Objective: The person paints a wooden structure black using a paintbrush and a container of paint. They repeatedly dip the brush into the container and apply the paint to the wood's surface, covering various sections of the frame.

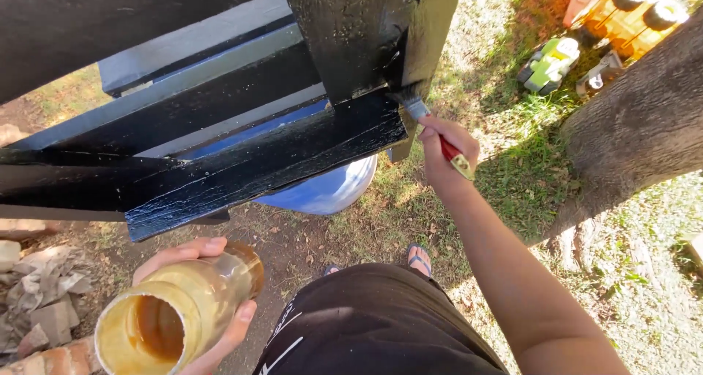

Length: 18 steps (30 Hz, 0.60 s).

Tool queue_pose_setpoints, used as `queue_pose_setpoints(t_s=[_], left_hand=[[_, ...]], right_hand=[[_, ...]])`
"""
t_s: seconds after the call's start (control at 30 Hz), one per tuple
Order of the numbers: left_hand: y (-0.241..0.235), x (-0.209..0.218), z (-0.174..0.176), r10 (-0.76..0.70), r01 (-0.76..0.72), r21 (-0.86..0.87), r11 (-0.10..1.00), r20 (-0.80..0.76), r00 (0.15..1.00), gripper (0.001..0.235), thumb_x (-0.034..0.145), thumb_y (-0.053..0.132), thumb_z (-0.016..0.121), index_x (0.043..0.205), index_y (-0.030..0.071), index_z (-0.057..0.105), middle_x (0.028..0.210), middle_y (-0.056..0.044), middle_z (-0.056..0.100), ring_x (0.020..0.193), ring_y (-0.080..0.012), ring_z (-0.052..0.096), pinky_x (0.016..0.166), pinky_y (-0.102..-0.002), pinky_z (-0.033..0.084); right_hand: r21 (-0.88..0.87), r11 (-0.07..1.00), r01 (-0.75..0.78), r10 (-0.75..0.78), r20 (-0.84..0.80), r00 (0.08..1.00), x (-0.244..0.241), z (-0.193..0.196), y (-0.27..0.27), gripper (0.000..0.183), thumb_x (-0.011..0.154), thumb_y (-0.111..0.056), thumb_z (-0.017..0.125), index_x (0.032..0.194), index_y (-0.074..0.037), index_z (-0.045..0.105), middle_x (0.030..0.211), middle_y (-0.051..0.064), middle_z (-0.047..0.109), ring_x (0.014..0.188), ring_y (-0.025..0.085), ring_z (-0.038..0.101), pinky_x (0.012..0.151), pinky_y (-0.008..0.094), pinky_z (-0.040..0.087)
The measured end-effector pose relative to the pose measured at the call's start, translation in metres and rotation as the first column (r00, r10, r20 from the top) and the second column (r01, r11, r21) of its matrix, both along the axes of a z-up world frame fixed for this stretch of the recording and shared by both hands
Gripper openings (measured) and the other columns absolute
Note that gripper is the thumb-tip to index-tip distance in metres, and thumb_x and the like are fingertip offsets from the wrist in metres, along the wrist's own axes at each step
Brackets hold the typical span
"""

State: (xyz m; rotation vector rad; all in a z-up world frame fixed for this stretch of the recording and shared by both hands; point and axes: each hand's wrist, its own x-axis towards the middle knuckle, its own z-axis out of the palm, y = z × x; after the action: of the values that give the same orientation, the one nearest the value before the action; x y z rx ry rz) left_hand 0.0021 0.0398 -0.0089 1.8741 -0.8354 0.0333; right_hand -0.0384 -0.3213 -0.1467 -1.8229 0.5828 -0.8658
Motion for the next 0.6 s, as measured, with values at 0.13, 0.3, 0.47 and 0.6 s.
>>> queue_pose_setpoints(t_s=[0.13,0.3,0.47,0.6], left_hand=[[-0.001,0.0,-0.001,0.013,-0.013,0.061,0.998,-0.003,1.0,0.076,0.062,0.016,0.082,0.126,0.007,0.04,0.119,-0.01,0.06,0.12,-0.0223,0.065,0.115,-0.036,0.048],[0.005,0.006,-0.007,0.041,-0.041,0.149,0.988,0.002,0.999,0.08,0.057,0.018,0.083,0.124,0.006,0.043,0.119,-0.01,0.063,0.119,-0.0216,0.066,0.114,-0.034,0.048],[-0.006,0.004,0.005,0.009,-0.003,0.174,0.985,-0.03,1.0,0.079,0.056,0.017,0.082,0.124,0.006,0.043,0.12,-0.01,0.062,0.121,-0.0223,0.066,0.116,-0.033,0.045],[-0.024,-0.005,0.029,0.134,-0.103,0.386,0.917,-0.053,0.99,0.071,0.054,0.015,0.083,0.117,0.005,0.053,0.122,-0.012,0.067,0.116,-0.0211,0.068,0.107,-0.033,0.048]], right_hand=[[0.023,0.999,0.033,-0.029,-0.139,0.99,-0.002,-0.034,0.001,0.02,0.096,-0.006,0.058,0.103,-0.003,0.076,0.09,0.013,0.074,0.054,0.013,0.062,0.038,0.022,0.047],[0.114,0.993,-0.013,0.044,-0.267,0.963,-0.003,-0.084,-0.01,0.025,0.098,-0.006,0.052,0.11,-0.002,0.073,0.094,0.013,0.073,0.049,0.006,0.051,0.034,0.015,0.038],[0.041,0.998,-0.052,0.057,-0.114,0.992,-0.007,-0.13,-0.015,0.024,0.093,-0.001,0.054,0.104,0.0,0.075,0.09,0.014,0.075,0.055,0.012,0.06,0.04,0.021,0.044],[0.334,0.94,-0.073,0.195,-0.348,0.917,-0.024,-0.147,-0.018,0.026,0.094,-0.01,0.053,0.109,-0.004,0.074,0.089,0.009,0.071,0.069,0.014,0.058,0.059,0.026,0.046]])
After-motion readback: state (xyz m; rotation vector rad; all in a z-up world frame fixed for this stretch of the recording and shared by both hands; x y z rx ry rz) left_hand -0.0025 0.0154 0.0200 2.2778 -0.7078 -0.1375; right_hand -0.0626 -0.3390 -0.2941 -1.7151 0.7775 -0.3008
